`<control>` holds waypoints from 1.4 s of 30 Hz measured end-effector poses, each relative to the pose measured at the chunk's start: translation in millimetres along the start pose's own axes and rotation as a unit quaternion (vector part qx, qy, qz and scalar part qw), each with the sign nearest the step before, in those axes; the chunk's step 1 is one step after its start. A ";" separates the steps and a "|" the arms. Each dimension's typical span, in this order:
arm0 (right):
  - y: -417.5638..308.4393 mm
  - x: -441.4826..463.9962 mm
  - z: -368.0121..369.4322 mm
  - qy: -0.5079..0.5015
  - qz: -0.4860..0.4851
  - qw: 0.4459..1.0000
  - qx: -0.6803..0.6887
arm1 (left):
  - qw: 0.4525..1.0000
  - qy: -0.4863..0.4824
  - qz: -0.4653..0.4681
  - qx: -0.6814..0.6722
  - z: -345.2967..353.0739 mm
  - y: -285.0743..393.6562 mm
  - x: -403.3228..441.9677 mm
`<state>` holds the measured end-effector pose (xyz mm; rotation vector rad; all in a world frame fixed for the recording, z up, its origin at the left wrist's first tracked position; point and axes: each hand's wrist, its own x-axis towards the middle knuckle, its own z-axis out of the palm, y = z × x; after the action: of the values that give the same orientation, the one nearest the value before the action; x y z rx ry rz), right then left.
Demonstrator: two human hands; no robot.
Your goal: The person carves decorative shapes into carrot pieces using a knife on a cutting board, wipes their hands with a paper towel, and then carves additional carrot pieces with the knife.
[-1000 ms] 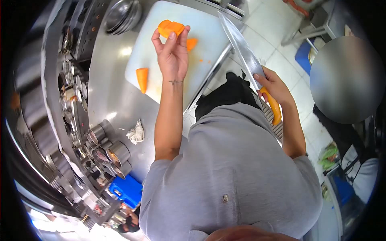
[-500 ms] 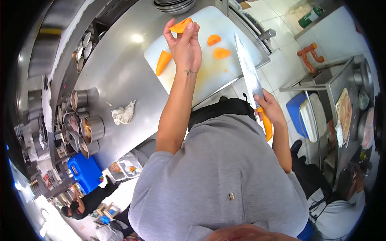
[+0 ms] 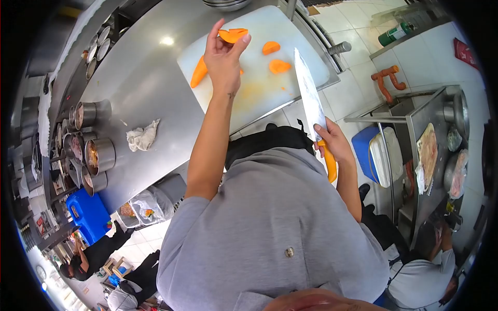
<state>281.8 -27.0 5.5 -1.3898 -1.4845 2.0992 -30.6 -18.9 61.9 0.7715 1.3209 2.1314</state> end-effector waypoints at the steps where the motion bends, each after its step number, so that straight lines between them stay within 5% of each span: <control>1: 0.5 -0.1 -1.1 0.000 0.007 1.000 -0.005 | 0.999 -0.020 0.002 0.036 -0.6 0.9 -3.0; 9: 1.8 -3.4 -3.2 0.036 0.018 0.999 -0.004 | 0.988 -0.107 -0.023 0.105 5.6 -4.7 -8.4; 12: 5.1 -5.2 -6.6 0.054 -0.009 0.998 0.005 | 0.967 -0.109 -0.034 0.230 7.2 -13.6 -6.9; 14: 6.0 -8.1 -13.5 0.053 -0.022 0.998 -0.011 | 0.871 -0.169 -0.052 0.458 16.7 -13.4 -8.3; 17: 2.1 -16.9 -18.0 0.088 -0.002 0.996 -0.026 | 0.828 -0.302 0.035 0.471 20.3 -48.9 -17.0; 23: 7.8 -23.9 -22.0 0.106 0.006 0.994 -0.005 | 0.744 -0.415 0.144 0.503 41.1 -90.1 -44.6; 29: 16.5 -20.4 -23.1 0.050 0.033 0.998 -0.028 | 0.803 -0.404 0.081 0.431 29.4 -100.1 -47.4; 42: -0.1 -26.9 -23.3 0.029 0.073 0.994 -0.083 | 0.736 -0.427 0.246 0.464 18.0 -99.6 -44.4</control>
<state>314.3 -29.6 19.8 -1.6505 -1.6101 2.0367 25.9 1.4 -30.9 2.3560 1.6328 0.8826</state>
